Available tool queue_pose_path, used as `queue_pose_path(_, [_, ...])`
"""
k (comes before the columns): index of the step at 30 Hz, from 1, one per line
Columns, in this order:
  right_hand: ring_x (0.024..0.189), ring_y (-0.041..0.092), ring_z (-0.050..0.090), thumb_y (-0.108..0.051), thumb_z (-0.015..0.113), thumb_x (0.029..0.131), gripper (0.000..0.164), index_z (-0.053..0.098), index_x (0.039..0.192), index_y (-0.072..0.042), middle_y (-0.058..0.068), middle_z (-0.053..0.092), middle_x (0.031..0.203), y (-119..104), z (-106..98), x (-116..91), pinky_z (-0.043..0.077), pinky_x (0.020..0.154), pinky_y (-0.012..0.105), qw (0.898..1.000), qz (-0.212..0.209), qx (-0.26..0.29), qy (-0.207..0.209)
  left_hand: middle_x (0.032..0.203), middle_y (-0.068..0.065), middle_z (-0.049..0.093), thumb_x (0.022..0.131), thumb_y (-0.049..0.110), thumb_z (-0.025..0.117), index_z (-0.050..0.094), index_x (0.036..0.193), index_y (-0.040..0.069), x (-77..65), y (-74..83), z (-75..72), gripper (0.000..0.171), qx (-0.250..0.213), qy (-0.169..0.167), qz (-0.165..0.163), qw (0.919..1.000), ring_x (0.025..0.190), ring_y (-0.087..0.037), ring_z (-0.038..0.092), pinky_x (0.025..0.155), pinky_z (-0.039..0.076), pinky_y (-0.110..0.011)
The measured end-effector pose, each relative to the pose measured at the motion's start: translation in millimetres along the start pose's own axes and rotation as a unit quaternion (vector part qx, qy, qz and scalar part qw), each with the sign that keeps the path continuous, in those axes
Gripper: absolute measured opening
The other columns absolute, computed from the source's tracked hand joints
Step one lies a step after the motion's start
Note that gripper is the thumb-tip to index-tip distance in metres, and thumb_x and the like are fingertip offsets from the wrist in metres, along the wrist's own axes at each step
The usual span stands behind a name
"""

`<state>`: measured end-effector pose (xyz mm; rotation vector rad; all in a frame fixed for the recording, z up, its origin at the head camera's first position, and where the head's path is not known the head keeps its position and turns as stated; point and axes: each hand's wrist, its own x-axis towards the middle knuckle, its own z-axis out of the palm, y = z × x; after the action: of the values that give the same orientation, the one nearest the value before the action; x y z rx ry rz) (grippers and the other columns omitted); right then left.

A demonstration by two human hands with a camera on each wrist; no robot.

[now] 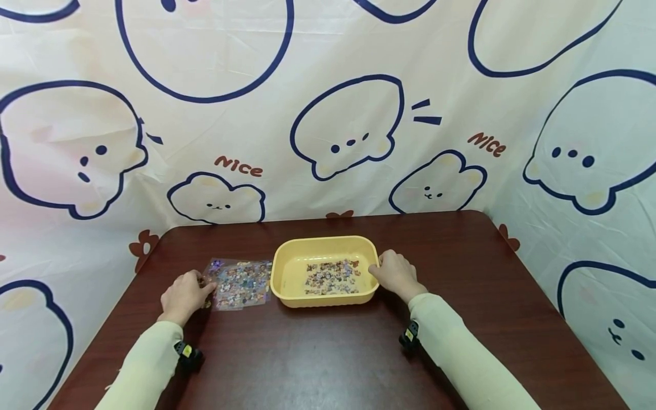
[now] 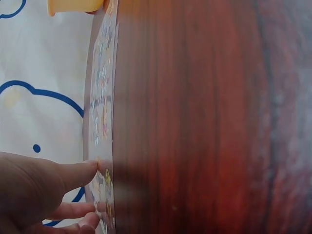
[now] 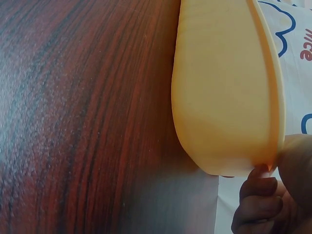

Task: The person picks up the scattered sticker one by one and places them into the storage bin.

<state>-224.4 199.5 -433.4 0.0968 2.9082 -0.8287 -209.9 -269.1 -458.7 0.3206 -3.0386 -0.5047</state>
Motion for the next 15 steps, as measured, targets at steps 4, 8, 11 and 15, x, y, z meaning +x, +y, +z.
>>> queue_pose_path(4, [0.055, 0.015, 0.055, -0.027, 0.062, 0.091, 0.031, 0.058, 0.065, -0.012, 0.000, 0.056, 0.058, -0.5, 0.0, 0.2, 0.040, 0.052, 0.028, 1.000, 0.003, 0.000, -0.001, 0.098, -0.026, 0.062, 0.095, 0.040, 0.066, 0.062, 0.101, -0.003, -1.0, 1.2, 1.8, 0.043, -0.005, -0.002, 0.000, 1.0000, 0.074, -0.034, 0.062, 0.059, 0.046, -0.046])
queue_pose_path(8, [0.055, 0.015, 0.055, -0.028, 0.062, 0.092, 0.029, 0.061, 0.068, -0.011, 0.000, 0.058, 0.059, -0.4, 0.0, 0.1, 0.040, 0.052, 0.029, 1.000, 0.003, 0.000, -0.002, 0.108, -0.031, 0.056, 0.093, 0.059, 0.061, 0.057, 0.108, -0.005, -2.1, 4.7, 5.1, 0.065, -0.004, -0.017, 0.004, 0.9999, 0.078, -0.038, 0.061, 0.062, 0.048, -0.050])
queue_pose_path(11, [0.055, 0.015, 0.055, -0.027, 0.062, 0.092, 0.030, 0.060, 0.067, -0.011, 0.000, 0.056, 0.059, -0.5, 0.0, 0.2, 0.040, 0.051, 0.028, 1.000, 0.003, 0.001, -0.002, 0.116, -0.035, 0.053, 0.088, 0.067, 0.062, 0.053, 0.120, -0.009, -2.4, 7.1, 7.7, 0.083, 0.001, -0.029, 0.010, 0.9995, 0.082, -0.041, 0.062, 0.066, 0.051, -0.054])
queue_pose_path(15, [0.056, 0.015, 0.055, -0.028, 0.062, 0.092, 0.029, 0.062, 0.069, -0.010, 0.000, 0.057, 0.059, 0.2, 0.3, 0.4, 0.040, 0.051, 0.028, 1.000, 0.004, 0.002, -0.004, 0.121, -0.037, 0.051, 0.087, 0.063, 0.067, 0.046, 0.133, -0.012, -1.7, 7.4, 9.9, 0.090, 0.003, -0.039, 0.015, 0.9991, 0.087, -0.044, 0.062, 0.071, 0.051, -0.058])
